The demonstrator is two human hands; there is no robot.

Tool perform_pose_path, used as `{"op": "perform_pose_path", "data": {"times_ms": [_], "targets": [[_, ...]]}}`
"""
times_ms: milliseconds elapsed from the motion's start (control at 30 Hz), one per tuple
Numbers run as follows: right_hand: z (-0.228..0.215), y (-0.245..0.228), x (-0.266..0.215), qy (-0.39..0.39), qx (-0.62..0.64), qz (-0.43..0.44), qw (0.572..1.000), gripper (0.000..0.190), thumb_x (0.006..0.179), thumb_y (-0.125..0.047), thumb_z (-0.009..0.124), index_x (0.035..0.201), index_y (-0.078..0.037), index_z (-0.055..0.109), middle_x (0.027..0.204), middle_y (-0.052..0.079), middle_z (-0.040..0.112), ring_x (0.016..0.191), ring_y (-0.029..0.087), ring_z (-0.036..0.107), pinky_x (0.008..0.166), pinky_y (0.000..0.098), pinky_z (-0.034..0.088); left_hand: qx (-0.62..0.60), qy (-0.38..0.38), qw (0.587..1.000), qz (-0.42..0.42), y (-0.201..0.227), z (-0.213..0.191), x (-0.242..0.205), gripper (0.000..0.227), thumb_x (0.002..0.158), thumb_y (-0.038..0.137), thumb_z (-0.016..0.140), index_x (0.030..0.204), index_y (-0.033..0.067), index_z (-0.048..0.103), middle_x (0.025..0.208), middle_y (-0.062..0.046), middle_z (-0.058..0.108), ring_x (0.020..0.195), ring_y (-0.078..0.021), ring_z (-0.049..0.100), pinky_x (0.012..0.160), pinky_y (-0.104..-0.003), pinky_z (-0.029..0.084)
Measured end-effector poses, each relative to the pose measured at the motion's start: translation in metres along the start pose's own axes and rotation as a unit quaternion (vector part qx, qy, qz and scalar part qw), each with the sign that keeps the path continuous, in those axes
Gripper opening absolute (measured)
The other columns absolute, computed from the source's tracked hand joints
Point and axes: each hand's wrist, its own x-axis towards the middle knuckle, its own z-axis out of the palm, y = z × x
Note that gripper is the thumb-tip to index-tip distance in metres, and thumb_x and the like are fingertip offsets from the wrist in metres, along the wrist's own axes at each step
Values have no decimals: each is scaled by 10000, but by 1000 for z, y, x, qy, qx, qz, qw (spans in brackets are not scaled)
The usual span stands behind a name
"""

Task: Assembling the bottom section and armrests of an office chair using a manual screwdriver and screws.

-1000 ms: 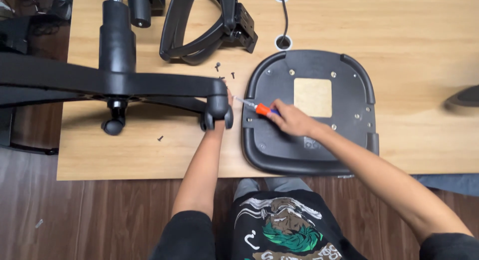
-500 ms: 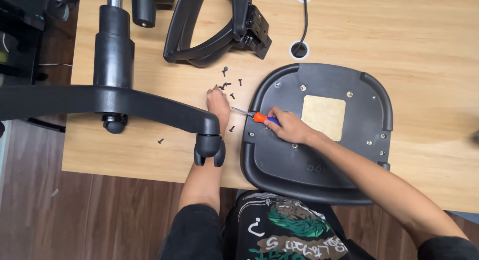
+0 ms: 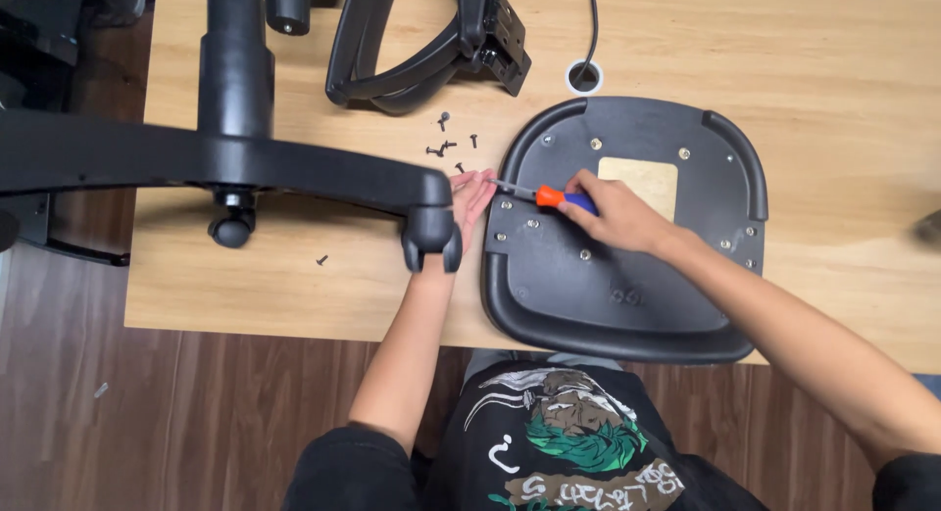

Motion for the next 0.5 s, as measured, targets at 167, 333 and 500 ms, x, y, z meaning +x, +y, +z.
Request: {"op": "perform_pose_path", "data": {"times_ms": [167, 333, 500], "targets": [[-10, -36, -34, 13, -7, -6, 1000, 336, 970, -288, 648, 1121, 6, 582, 882, 243, 707, 824, 417, 704, 738, 479, 534, -50, -62, 997, -15, -6, -9, -17, 189, 986, 26, 655, 1132, -43, 557, 1205, -228, 657, 1190, -314, 652, 1116, -438, 518], [-2, -55, -66, 7, -2, 26, 1000, 310, 966, -275, 632, 1117, -8, 587, 852, 220, 719, 802, 385, 719, 722, 467, 538, -41, -72, 996, -42, -17, -8, -49, 121, 987, 53, 646, 1068, -20, 595, 1249, -222, 671, 1198, -280, 662, 1090, -395, 513], [2, -72, -88, -2, -18, 22, 1000, 310, 983, -297, 624, 1130, -26, 596, 850, 225, 708, 774, 390, 704, 702, 465, 533, -64, -96, 993, -34, -37, -28, -65, 132, 983, 1, 690, 1076, -2, 597, 1264, -214, 670, 1180, -250, 665, 1099, -356, 545]]}}
